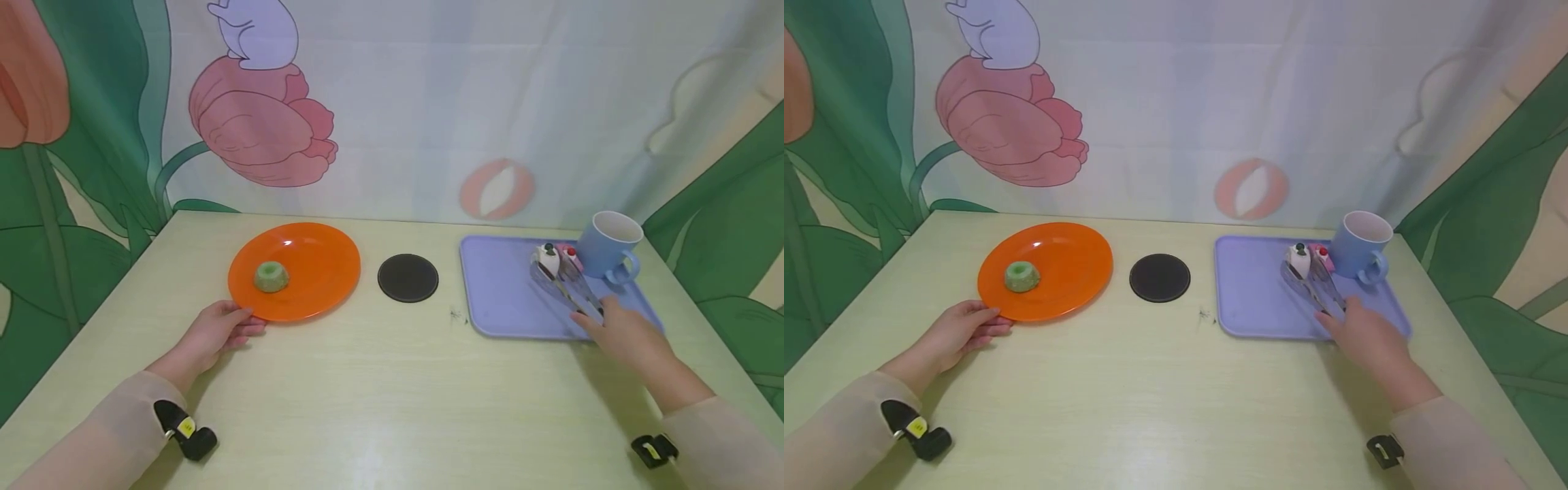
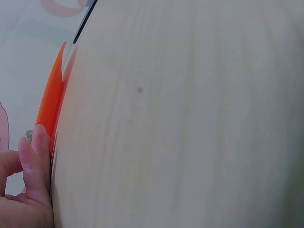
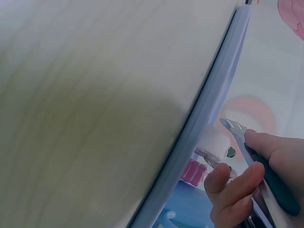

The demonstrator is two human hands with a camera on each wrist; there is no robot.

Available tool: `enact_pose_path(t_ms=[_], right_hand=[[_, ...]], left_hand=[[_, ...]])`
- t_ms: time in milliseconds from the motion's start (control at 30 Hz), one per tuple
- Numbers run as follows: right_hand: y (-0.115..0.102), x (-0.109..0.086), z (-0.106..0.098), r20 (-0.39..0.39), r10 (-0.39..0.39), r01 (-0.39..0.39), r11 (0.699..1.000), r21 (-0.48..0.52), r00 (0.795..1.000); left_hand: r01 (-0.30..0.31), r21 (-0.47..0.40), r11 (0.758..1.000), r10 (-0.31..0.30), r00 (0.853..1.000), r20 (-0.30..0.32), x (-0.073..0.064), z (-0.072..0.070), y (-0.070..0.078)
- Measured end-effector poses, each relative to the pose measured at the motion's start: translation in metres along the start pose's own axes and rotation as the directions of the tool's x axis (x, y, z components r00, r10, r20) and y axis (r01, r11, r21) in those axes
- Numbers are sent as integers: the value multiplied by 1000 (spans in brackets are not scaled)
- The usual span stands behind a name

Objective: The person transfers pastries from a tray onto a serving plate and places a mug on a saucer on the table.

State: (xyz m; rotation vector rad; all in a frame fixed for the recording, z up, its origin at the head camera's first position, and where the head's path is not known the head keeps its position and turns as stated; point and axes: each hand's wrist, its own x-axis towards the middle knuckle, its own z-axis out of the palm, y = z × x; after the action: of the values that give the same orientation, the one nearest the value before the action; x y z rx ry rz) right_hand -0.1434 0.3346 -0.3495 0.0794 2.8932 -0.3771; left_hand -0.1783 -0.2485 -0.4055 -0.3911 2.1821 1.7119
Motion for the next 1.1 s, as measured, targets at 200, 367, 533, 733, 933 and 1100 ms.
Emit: enact_pose_path(t_ms=[200,367,533,733,933,1100], right_hand=[[0,6,0,21,16,-17,1000,18,1000],[1,11,0,36,26,-27,999,28,999],[0,15,-1,52,36,-37,999,29,998],[1,18,-3,47,30,-31,999,28,998],[3,21,-2,67,36,-39,999,37,997],[3,24,-1,75,37,-40,999,31,997]], left_hand=[[7,14,1000,-7,1000,-15,0,1,1],[6,22,1000,-5,1000,-20,-1,1,1],[7,28,1000,-6,1000,-25,0,1,1],[13,23,1000,-12,1000,-28,2,1,0],[11,15,1000,-10,1000,-25,2,1,0],[8,14,1000,-8,1000,-19,2,1,0]])
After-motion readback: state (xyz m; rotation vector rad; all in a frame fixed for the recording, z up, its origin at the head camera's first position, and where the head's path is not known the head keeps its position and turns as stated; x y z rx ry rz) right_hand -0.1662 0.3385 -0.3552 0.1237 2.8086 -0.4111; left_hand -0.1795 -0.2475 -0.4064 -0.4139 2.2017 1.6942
